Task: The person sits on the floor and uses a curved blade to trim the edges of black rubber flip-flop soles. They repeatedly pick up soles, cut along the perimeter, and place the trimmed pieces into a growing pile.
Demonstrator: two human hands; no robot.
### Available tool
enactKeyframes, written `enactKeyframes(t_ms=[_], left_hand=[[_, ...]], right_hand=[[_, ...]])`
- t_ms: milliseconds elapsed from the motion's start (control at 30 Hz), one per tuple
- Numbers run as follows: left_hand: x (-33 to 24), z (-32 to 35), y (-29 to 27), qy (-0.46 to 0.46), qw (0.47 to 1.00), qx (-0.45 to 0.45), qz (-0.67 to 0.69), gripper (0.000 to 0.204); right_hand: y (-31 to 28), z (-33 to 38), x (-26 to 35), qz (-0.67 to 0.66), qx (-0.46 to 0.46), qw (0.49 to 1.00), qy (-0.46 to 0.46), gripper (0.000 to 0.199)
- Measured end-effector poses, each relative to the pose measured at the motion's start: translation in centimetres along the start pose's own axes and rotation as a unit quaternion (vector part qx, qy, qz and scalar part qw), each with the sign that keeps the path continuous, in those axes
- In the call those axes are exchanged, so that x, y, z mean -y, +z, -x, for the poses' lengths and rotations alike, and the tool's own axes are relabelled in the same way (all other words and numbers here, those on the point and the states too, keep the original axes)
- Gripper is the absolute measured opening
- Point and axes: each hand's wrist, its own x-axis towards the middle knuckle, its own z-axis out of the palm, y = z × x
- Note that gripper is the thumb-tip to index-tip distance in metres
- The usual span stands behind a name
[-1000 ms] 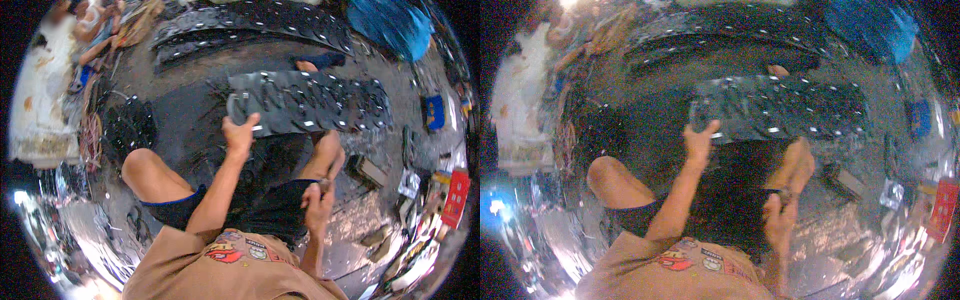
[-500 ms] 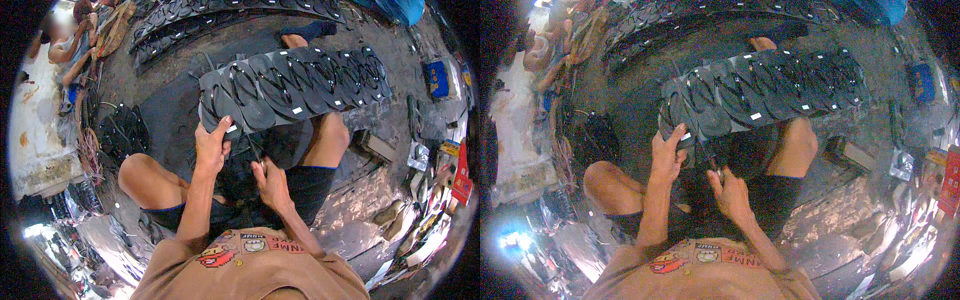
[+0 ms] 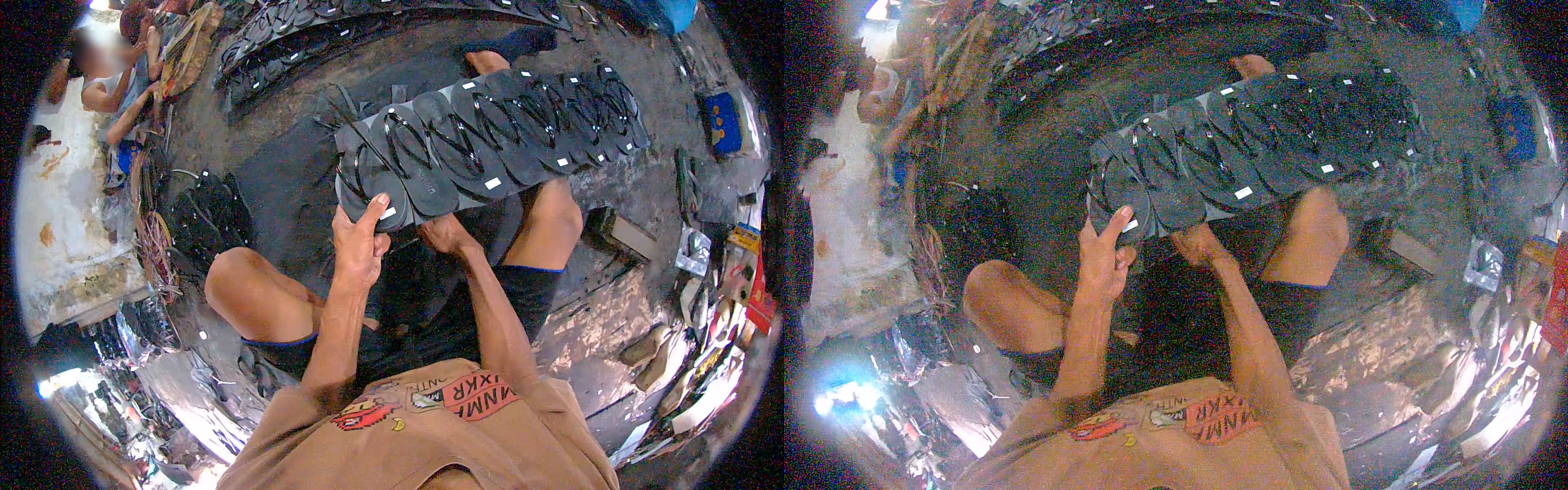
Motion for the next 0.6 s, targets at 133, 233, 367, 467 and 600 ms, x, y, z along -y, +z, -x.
enactKeyframes(t_ms=[133, 233, 367, 467, 600], left_hand=[[-0.1, -0.2, 0.2, -0.039, 0.999, 0.025, 0.005, 0.035], [0.3, 0.5, -0.2, -0.001, 1.000, 0.012, 0.001, 0.037], [-1.3, 4.5, -1.6, 0.030, 0.996, -0.005, -0.081, 0.054], [-4.3, 12.0, -3.3, 0.000, 0.986, -0.045, -0.164, 0.063], [-3.8, 14.8, -10.6, 0.082, 0.988, 0.080, 0.099, 0.054]], right_hand=[[6.2, -0.1, -3.0, -0.050, -0.041, 0.998, 0.004, 0.055], [7.7, -3.5, -1.0, -0.209, -0.070, 0.966, 0.135, 0.054], [3.1, -14.5, 3.6, -0.349, -0.149, 0.875, 0.301, 0.054], [-0.9, -17.5, 6.8, -0.465, -0.155, 0.815, 0.309, 0.054], [-6.5, -13.0, 13.5, -0.548, -0.049, 0.764, 0.337, 0.045]])
